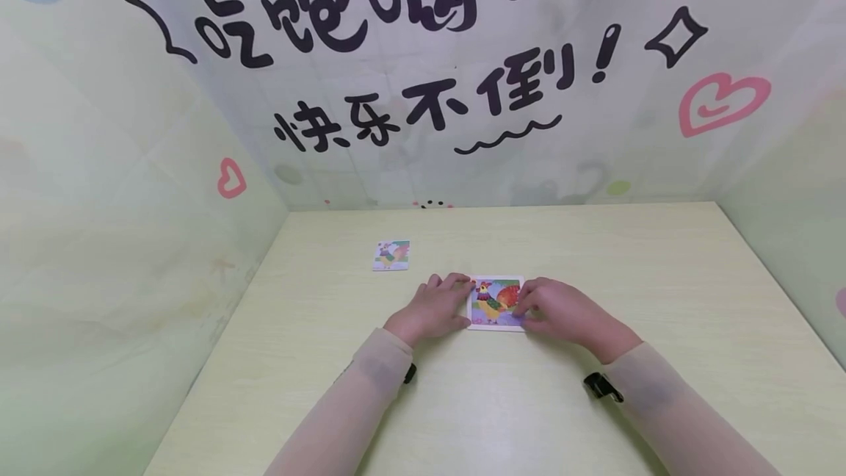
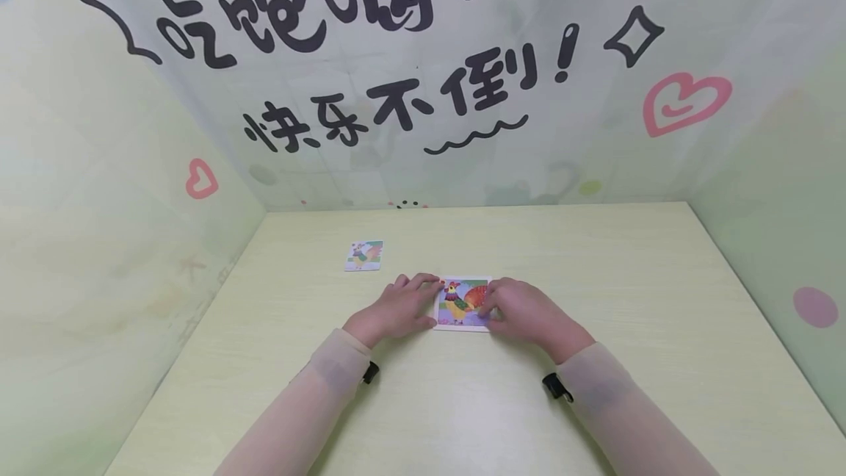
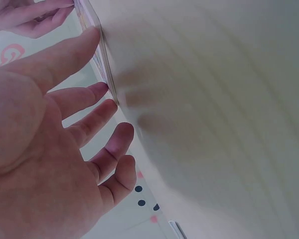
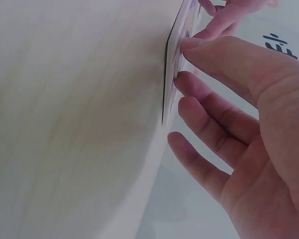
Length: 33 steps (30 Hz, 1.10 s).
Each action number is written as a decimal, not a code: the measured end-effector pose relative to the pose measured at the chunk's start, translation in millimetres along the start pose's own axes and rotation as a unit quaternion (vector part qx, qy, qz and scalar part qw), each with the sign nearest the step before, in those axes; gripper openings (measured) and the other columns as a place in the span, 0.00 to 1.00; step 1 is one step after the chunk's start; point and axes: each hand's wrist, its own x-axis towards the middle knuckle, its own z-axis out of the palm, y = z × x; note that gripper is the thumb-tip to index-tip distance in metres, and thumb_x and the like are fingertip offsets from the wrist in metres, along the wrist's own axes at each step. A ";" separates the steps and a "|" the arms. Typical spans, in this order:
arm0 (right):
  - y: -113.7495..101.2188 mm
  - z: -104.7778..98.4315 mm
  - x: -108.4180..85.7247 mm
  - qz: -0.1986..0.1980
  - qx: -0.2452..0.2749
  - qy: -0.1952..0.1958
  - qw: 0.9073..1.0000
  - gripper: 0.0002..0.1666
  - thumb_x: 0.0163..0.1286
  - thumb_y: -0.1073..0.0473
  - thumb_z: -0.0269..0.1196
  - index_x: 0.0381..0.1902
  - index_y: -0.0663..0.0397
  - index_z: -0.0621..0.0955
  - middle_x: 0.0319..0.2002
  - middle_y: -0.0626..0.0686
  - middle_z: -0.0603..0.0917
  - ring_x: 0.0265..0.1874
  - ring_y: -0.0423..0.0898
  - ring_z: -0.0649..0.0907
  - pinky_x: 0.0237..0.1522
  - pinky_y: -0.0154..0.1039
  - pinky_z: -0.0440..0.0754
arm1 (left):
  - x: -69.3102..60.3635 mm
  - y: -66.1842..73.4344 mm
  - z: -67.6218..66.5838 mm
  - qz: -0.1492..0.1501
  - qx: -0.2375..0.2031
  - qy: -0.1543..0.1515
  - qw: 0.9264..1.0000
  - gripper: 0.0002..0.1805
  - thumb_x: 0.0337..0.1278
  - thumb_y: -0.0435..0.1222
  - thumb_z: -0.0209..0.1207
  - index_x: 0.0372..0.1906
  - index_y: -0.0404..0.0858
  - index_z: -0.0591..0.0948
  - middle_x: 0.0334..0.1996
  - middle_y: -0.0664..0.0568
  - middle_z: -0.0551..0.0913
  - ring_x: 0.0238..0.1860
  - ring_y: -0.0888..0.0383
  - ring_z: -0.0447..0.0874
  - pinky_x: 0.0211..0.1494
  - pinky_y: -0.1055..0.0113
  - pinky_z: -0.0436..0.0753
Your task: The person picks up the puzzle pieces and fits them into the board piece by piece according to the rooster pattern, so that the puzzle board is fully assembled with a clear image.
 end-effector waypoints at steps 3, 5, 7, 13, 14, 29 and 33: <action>0.0 -0.2 0.1 -0.008 -0.001 0.002 1.000 0.04 0.61 0.59 0.76 0.35 0.46 0.92 0.41 0.47 0.87 0.40 0.44 0.84 0.49 0.47 0.86 | 0.3 0.4 -0.3 0.000 0.000 -0.001 1.000 0.40 0.68 0.51 0.64 0.81 0.48 0.64 0.80 0.57 0.60 0.69 0.50 0.64 0.64 0.55 0.71; -0.2 0.1 -0.2 -0.012 -0.006 0.002 1.000 0.04 0.61 0.59 0.76 0.34 0.46 0.92 0.40 0.47 0.87 0.40 0.43 0.83 0.48 0.46 0.86 | 0.1 0.4 0.3 0.000 0.000 -0.001 1.000 0.40 0.69 0.51 0.64 0.81 0.48 0.64 0.80 0.57 0.60 0.69 0.50 0.64 0.64 0.55 0.71; -0.4 0.3 -0.1 -0.015 -0.011 0.002 1.000 0.03 0.61 0.59 0.77 0.34 0.47 0.93 0.40 0.47 0.87 0.39 0.43 0.83 0.48 0.46 0.86 | 0.4 0.1 1.1 0.001 -0.001 -0.001 1.000 0.40 0.68 0.52 0.64 0.81 0.49 0.64 0.80 0.58 0.60 0.68 0.50 0.64 0.64 0.56 0.72; 0.9 -2.8 3.6 -0.014 -0.002 -0.007 1.000 0.04 0.60 0.58 0.78 0.34 0.46 0.93 0.37 0.44 0.85 0.37 0.40 0.80 0.46 0.43 0.85 | 0.7 -1.6 1.2 0.003 -0.004 0.000 1.000 0.40 0.69 0.51 0.64 0.81 0.49 0.64 0.80 0.57 0.60 0.69 0.50 0.64 0.66 0.55 0.71; 1.5 -3.0 4.2 -0.011 0.002 -0.010 1.000 0.04 0.60 0.58 0.78 0.34 0.46 0.93 0.37 0.44 0.85 0.37 0.39 0.80 0.46 0.42 0.85 | 0.6 -1.6 1.2 0.003 -0.004 0.001 1.000 0.40 0.69 0.51 0.64 0.81 0.49 0.64 0.80 0.57 0.60 0.69 0.50 0.64 0.66 0.55 0.71; 6.6 -2.3 5.7 0.007 0.054 -0.019 0.998 0.04 0.61 0.60 0.77 0.35 0.45 0.93 0.40 0.46 0.87 0.40 0.42 0.83 0.51 0.48 0.86 | 0.6 -0.8 -1.0 0.001 0.000 -0.001 1.000 0.40 0.68 0.51 0.64 0.80 0.49 0.64 0.80 0.57 0.61 0.69 0.49 0.64 0.66 0.54 0.71; 8.9 -0.5 5.6 0.014 0.073 -0.020 0.997 0.05 0.61 0.61 0.77 0.35 0.46 0.93 0.41 0.46 0.88 0.41 0.43 0.84 0.52 0.49 0.86 | 0.8 -0.2 0.5 0.000 -0.001 -0.001 1.000 0.40 0.68 0.51 0.64 0.80 0.49 0.64 0.80 0.57 0.61 0.69 0.49 0.64 0.67 0.54 0.71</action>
